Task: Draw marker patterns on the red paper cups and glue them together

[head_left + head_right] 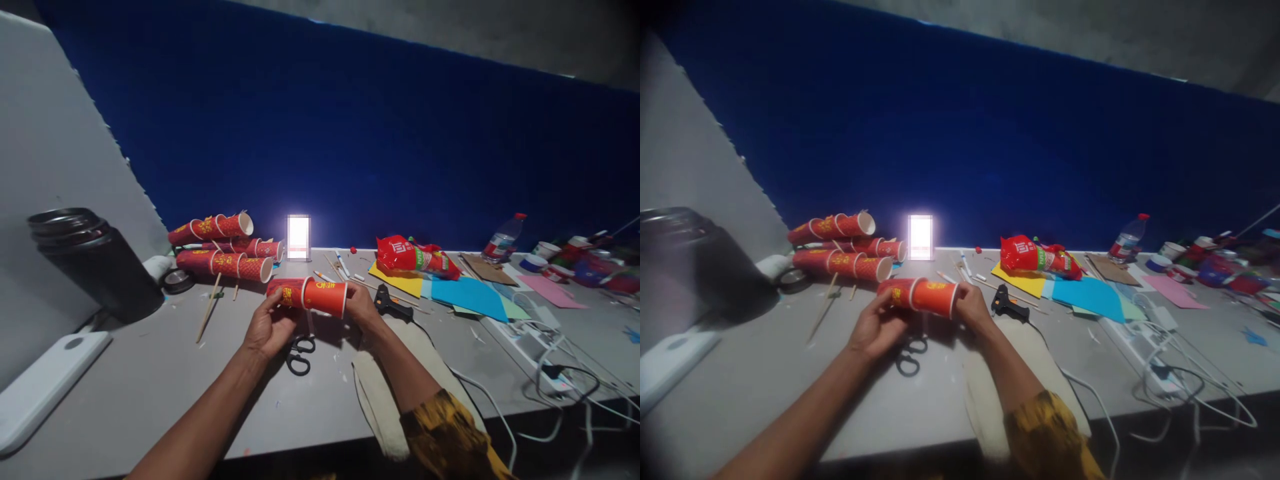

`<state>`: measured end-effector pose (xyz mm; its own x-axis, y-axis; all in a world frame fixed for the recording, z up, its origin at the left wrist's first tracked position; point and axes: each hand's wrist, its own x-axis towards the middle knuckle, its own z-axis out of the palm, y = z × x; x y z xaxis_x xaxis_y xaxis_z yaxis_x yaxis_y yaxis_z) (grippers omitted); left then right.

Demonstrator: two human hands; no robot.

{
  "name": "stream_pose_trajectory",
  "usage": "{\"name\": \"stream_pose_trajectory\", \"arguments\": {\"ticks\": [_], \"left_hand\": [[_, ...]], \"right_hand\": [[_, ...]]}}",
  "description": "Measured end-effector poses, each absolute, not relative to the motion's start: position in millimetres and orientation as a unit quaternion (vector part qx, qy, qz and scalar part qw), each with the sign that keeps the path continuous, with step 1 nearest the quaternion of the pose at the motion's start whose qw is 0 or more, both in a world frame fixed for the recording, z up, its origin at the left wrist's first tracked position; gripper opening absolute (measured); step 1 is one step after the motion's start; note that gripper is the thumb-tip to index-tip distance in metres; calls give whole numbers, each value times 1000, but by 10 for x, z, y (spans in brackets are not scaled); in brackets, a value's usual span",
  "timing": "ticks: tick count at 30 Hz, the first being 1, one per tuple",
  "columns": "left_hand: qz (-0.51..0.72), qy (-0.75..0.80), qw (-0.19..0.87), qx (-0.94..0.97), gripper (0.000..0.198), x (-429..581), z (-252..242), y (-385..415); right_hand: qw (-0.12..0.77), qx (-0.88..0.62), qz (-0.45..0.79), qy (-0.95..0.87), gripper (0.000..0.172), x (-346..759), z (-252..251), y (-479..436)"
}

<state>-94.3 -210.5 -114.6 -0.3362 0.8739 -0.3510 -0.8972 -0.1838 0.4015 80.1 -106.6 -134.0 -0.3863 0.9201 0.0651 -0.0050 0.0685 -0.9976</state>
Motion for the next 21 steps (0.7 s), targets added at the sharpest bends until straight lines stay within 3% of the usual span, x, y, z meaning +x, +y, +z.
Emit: {"name": "stream_pose_trajectory", "arguments": {"ticks": [6, 10, 21], "left_hand": [[798, 271, 538, -19, 19, -1064, -1159, -2082], [801, 269, 533, -31, 22, -1079, -1084, -2096], [801, 259, 538, -29, 27, -1108, -1111, -2090]], "right_hand": [[468, -378, 521, -605, 29, 867, -1258, -1033], [517, -395, 446, -615, 24, 894, -1245, -1053], [543, -379, 408, -629, 29, 937, -1219, -1002]]}}
